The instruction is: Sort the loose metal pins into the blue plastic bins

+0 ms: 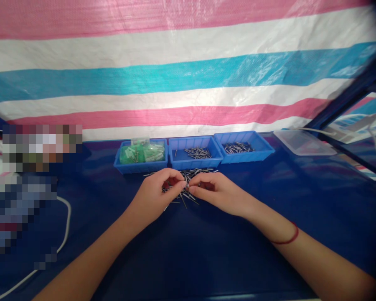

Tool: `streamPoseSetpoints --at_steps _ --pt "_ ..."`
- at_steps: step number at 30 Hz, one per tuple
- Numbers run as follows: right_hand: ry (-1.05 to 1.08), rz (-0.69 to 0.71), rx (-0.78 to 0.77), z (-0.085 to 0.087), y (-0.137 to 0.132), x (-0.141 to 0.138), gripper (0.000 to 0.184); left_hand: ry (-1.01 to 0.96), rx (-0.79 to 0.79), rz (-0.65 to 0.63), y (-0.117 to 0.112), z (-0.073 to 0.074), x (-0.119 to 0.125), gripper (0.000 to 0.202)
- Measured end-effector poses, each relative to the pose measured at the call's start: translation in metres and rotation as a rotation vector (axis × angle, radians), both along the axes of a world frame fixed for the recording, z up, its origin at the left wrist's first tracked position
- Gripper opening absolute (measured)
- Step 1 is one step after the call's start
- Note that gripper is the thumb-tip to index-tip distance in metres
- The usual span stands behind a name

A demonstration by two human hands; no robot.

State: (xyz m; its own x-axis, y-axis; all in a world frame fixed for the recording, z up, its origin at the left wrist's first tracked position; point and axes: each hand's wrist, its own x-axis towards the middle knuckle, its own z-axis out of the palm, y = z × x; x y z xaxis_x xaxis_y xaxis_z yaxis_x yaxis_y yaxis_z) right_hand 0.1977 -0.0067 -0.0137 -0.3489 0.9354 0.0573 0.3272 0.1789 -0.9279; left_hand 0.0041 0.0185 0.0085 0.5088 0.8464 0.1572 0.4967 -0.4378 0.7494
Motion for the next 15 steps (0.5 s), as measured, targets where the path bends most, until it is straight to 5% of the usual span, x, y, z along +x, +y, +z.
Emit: streamPoseSetpoints --at_steps 6,15 --pt "0.08 -0.005 -0.064 -0.0015 -0.0007 -0.0035 0.022 -0.237 -0.149 0.014 0.001 -0.0072 0.0013 0.033" --pt "0.208 -0.121 -0.094 -0.0002 -0.0008 -0.0047 0.024 -0.258 -0.128 -0.012 0.001 -0.0071 -0.0007 0.04"
